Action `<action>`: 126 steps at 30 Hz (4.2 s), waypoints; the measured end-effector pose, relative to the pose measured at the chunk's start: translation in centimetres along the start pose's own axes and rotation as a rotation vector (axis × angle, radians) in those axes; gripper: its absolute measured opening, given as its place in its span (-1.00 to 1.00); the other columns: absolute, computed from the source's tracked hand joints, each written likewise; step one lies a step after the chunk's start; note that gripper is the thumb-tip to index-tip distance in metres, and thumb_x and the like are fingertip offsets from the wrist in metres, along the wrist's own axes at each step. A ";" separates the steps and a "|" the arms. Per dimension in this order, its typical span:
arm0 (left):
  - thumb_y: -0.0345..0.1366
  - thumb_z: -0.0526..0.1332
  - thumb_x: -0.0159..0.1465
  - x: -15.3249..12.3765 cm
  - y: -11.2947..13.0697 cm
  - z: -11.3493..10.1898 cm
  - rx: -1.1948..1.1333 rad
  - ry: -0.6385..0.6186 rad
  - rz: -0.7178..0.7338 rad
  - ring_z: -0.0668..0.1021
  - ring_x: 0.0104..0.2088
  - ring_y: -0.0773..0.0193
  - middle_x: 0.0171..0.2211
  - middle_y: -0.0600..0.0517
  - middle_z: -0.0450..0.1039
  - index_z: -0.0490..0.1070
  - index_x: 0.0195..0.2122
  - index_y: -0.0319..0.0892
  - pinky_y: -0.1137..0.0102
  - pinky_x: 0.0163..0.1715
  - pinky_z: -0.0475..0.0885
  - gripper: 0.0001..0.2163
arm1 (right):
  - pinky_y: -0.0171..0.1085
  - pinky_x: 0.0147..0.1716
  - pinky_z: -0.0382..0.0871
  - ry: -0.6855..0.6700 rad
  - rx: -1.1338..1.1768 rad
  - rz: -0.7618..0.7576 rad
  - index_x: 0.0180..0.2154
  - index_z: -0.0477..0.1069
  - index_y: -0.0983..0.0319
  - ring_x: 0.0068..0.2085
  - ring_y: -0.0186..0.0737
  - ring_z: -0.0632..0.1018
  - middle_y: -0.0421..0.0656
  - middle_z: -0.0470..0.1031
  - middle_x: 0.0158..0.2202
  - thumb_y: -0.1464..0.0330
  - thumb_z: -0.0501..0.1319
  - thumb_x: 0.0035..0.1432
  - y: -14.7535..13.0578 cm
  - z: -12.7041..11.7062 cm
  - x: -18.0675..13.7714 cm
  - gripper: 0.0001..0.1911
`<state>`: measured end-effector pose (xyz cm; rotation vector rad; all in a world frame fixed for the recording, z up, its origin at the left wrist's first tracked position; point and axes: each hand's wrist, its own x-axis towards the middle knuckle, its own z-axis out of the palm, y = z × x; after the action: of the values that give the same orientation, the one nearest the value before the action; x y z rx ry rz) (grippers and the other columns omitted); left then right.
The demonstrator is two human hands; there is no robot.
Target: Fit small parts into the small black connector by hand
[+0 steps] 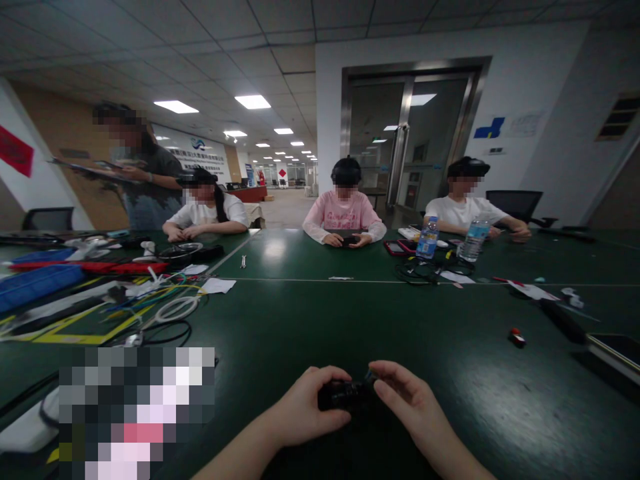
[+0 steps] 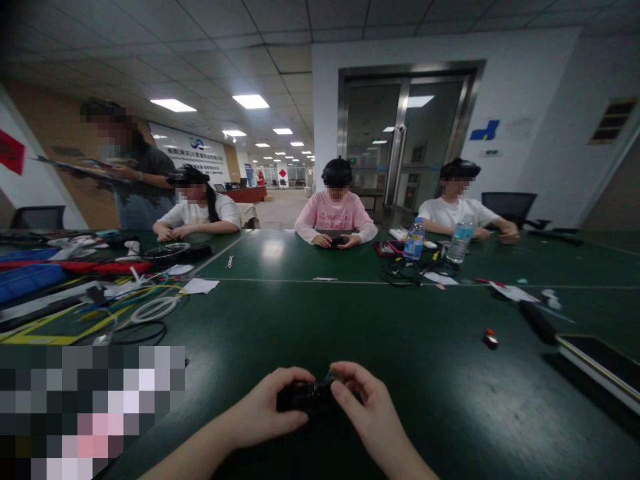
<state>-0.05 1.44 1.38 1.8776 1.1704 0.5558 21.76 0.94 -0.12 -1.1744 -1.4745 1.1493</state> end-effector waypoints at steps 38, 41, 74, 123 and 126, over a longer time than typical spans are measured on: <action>-0.26 0.30 0.08 0.1 -1.1 0.3 -0.004 0.029 0.064 0.43 -0.09 0.12 -0.09 -0.04 0.38 0.34 0.01 -0.11 0.26 -0.04 0.33 -0.56 | -0.08 0.05 0.27 -0.245 -0.272 -0.120 -0.10 0.46 0.07 0.02 -0.08 0.44 -0.14 0.45 -0.03 0.42 0.26 0.02 -0.8 1.0 -0.7 -0.65; -0.25 0.28 0.10 0.1 -0.9 0.2 -0.002 0.020 0.062 0.43 -0.10 0.12 -0.10 -0.03 0.37 0.33 0.01 -0.11 0.27 -0.06 0.34 -0.58 | -0.09 0.05 0.28 -0.237 -0.256 -0.110 -0.07 0.43 0.07 0.01 -0.09 0.45 -0.16 0.47 -0.05 0.43 0.25 0.01 -1.0 1.0 -0.7 -0.61; -0.33 0.25 0.14 0.1 -0.1 -0.1 0.013 0.006 0.191 0.42 -0.12 0.17 -0.12 -0.02 0.35 0.36 -0.04 -0.10 0.32 -0.08 0.32 -0.67 | -0.10 0.04 0.29 -0.219 -0.273 -0.137 -0.20 0.50 0.06 0.02 -0.11 0.44 -0.14 0.41 -0.03 0.43 0.18 0.09 -1.1 1.0 -0.7 -0.76; -0.39 0.28 0.11 0.1 -0.1 0.0 0.013 -0.010 0.203 0.41 -0.09 0.16 -0.12 0.00 0.35 0.38 -0.05 -0.10 0.31 -0.07 0.31 -0.65 | -0.09 0.11 0.19 -0.361 -0.439 -0.094 -0.08 0.45 -0.05 0.14 -0.09 0.33 -0.22 0.30 0.12 0.42 0.14 0.15 -1.3 0.8 -0.8 -0.66; -0.38 0.27 0.12 0.1 0.0 0.0 0.003 -0.013 0.201 0.41 -0.09 0.17 -0.12 0.00 0.35 0.38 -0.05 -0.09 0.31 -0.07 0.31 -0.66 | -0.10 0.09 0.22 -0.345 -0.443 -0.127 -0.06 0.43 -0.06 0.12 -0.09 0.35 -0.22 0.33 0.10 0.40 0.13 0.16 -1.1 0.8 -0.9 -0.66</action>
<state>0.01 1.54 1.35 2.0120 0.9801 0.6506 20.90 -0.22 0.72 -1.1871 -2.1172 0.9996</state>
